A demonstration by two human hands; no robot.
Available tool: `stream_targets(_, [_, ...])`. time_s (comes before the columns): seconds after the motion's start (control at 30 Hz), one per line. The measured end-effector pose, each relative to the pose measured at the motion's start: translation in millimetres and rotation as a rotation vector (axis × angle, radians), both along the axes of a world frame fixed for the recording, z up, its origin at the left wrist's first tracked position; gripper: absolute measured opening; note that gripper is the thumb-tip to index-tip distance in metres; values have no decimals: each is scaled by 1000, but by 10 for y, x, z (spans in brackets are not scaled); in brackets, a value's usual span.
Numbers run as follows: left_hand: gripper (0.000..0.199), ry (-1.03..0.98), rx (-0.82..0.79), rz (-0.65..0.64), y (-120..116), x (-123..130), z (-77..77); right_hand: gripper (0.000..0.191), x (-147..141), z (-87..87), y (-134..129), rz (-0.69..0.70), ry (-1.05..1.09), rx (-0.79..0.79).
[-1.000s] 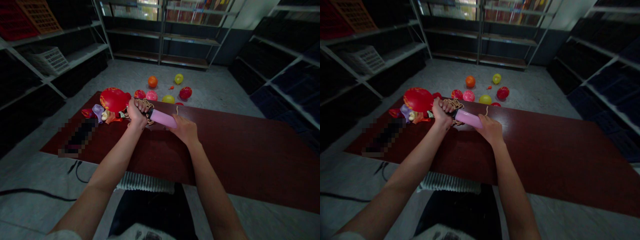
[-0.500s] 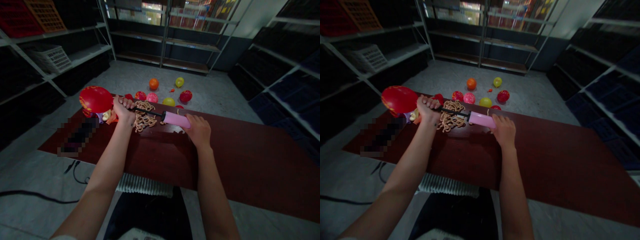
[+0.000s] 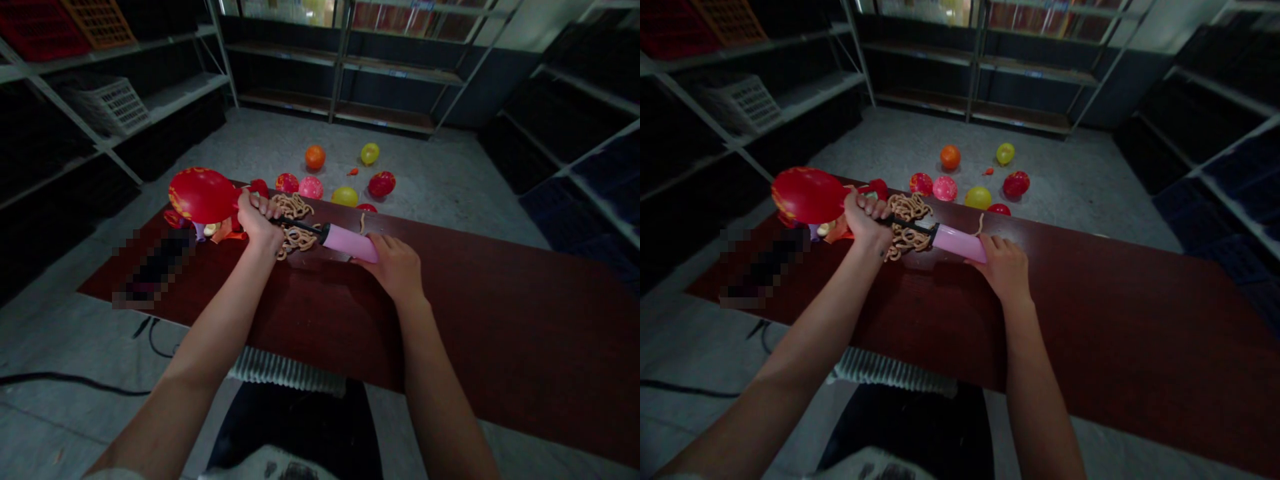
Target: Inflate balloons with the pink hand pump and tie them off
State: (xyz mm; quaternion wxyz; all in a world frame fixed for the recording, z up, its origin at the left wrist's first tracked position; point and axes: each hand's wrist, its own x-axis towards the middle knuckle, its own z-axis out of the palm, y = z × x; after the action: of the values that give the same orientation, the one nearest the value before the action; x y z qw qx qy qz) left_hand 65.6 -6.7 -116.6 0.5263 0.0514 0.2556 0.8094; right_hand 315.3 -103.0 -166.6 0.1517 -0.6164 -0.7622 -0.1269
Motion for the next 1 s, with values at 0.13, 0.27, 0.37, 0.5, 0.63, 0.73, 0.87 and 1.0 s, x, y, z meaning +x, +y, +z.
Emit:
stream_targets(0.13, [52,15,17,-62,-105,221,-22,54,-194,24,-29,8,3,-29])
stream_targets(0.27, [53,61,22,-130,-178,400,-92,54,-341,3,-38,-11,27,-85])
stream_targets(0.37, [52,71,18,-141,-169,411,-120,50,-386,-57,-15,-17,70,-82])
stream_targets(0.5, [53,57,-12,-152,-86,295,-108,49,-442,-122,35,-14,124,-44])
stream_targets(0.63, [53,48,11,-201,-34,205,-80,52,-472,-126,66,-6,110,13])
stream_targets(0.73, [52,30,30,-187,-32,173,-48,50,-425,-107,65,-11,77,30])
stream_targets(0.87, [50,-14,28,-161,-24,78,2,46,-293,-66,46,-40,14,51])
stream_targets(1.0, [47,-45,39,-117,5,-85,46,42,-122,-18,33,-74,-31,80])
